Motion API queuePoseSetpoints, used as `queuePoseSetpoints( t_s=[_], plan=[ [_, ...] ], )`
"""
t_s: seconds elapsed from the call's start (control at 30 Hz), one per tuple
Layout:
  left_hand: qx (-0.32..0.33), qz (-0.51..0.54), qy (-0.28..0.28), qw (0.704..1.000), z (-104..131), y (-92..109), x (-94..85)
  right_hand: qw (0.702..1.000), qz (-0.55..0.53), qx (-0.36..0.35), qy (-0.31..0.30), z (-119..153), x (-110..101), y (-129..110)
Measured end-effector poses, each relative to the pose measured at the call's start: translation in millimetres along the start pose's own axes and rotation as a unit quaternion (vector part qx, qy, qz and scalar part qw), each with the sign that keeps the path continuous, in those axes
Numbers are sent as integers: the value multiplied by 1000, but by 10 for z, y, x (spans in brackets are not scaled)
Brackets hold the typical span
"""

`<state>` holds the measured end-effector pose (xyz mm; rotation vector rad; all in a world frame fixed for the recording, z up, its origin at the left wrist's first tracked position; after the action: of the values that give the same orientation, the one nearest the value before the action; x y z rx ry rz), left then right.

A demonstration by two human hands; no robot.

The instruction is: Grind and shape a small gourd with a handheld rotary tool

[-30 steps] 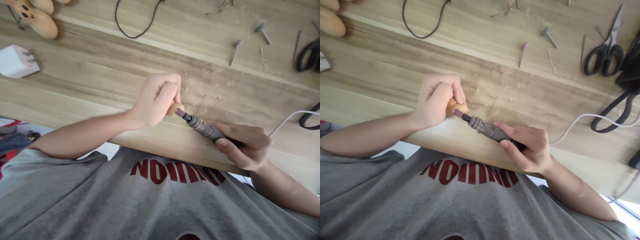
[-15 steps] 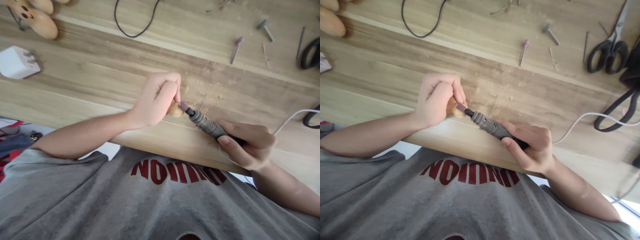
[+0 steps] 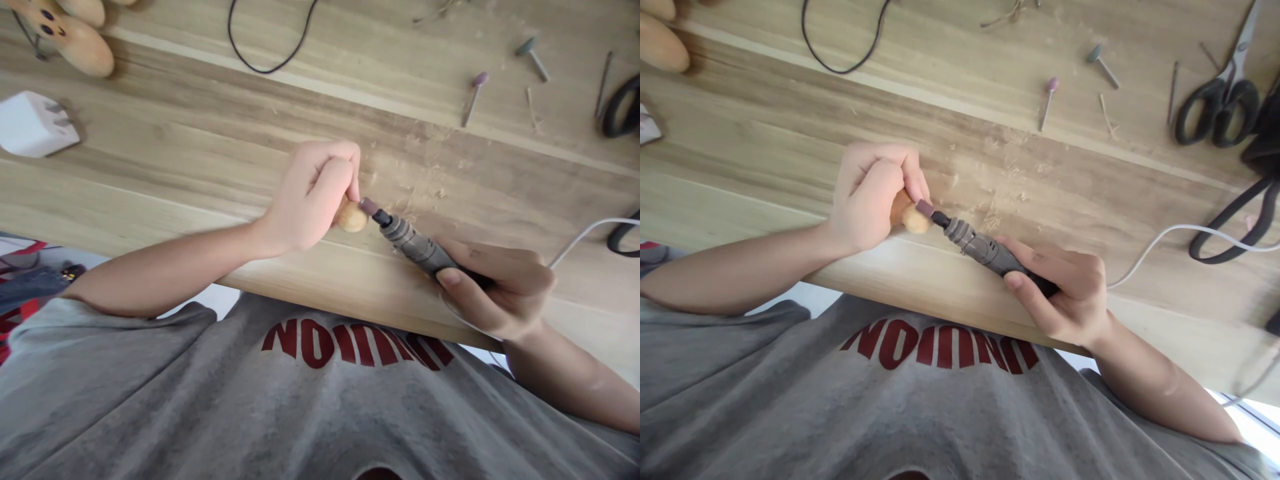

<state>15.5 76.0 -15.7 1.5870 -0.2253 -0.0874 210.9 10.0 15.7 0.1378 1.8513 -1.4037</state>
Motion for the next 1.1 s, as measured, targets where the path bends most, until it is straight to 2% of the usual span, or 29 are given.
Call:
queuePoseSetpoints(
  t_s=[0.13,0.27,0.37,0.53,0.67,0.8,0.97,1.1],
  plan=[
    [-4,6,-1,1000,-10,-7,4,999,-9,-36,-5,13,7,-57],
    [3,-2,-2,1000,-8,6,4,1000,6,-5,-7,7,2,-1],
    [-6,-9,-4,1000,-1,-1,5,999,-11,-51,-10,4,6,-69],
    [8,-17,-4,1000,-1,23,0,1000,0,-12,-3,2,-2,-5],
    [4,-10,-3,1000,-4,8,0,999,-8,-51,-5,9,8,-72],
    [9,-11,-2,1000,1,20,5,1000,7,7,-2,-3,-5,3],
    [-18,12,0,1000,9,-37,-1,999,-6,-34,-4,-9,-3,-72],
    [2,16,9,1000,19,-39,-19,999,17,28,-10,-22,2,2]
  ],
)
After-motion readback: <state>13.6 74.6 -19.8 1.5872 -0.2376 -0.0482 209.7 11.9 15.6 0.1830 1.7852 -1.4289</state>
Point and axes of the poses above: each hand's wrist, its own z-axis away from the middle knuckle, its own x-axis out of the palm, y = z × x, the point moved 8 cm from there along -z, towards the middle knuckle, and after that the axes turned 3 degrees about z, right-handed, at the moved point
